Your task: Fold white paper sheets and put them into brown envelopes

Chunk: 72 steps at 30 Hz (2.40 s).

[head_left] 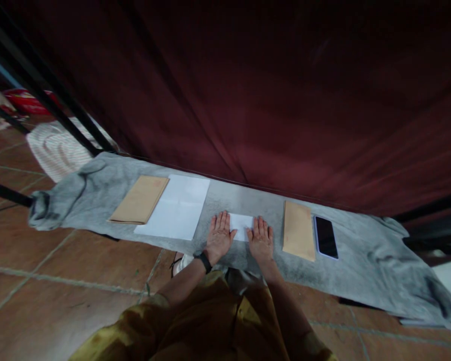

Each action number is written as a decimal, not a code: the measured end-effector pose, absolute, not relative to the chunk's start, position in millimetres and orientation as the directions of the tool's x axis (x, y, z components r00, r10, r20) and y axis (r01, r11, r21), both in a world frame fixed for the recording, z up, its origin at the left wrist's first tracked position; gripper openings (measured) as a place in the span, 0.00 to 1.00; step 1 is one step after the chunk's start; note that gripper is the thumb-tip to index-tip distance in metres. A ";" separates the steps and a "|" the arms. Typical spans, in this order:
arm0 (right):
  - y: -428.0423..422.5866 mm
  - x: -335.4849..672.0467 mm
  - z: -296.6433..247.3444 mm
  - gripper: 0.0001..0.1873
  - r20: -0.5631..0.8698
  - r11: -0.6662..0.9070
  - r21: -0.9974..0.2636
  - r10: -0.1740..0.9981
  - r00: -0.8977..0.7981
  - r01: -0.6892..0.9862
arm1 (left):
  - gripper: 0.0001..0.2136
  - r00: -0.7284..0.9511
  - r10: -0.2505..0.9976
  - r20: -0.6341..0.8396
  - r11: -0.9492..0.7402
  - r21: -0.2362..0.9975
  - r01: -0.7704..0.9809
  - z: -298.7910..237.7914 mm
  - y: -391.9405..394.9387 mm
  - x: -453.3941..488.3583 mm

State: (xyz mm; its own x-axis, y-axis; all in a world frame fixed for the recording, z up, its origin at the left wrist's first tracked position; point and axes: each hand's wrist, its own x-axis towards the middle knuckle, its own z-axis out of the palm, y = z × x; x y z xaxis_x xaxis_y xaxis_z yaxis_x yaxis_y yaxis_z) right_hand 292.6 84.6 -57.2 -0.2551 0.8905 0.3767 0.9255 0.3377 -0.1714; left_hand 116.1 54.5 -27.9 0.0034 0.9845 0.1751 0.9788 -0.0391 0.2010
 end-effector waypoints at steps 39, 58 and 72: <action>75.6 318.7 -53.9 0.30 0.350 0.294 -0.141 0.908 -0.230 0.945 | 0.33 0.352 0.919 0.176 -0.385 0.212 0.898 -31.5 29.5 104.2; 117.5 313.0 -8.6 0.14 -0.240 -0.265 -0.834 0.964 0.115 0.484 | 0.32 0.294 0.917 0.269 -0.351 0.193 0.916 -36.0 26.8 98.0; 97.2 316.8 -5.1 0.16 -0.364 -0.364 -0.930 0.931 -0.015 -0.053 | 0.31 0.244 0.928 0.282 -0.340 0.375 0.862 -36.3 26.1 93.5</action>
State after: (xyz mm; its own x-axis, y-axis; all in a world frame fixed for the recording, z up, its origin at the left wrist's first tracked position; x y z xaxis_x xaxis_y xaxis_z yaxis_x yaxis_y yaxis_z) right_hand 316.8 97.2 -5.1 -0.0154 0.9314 -0.3637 -0.0528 -0.3640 -0.9299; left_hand 93.5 26.1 -36.3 0.2436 0.9280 0.2819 0.8622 -0.3403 0.3752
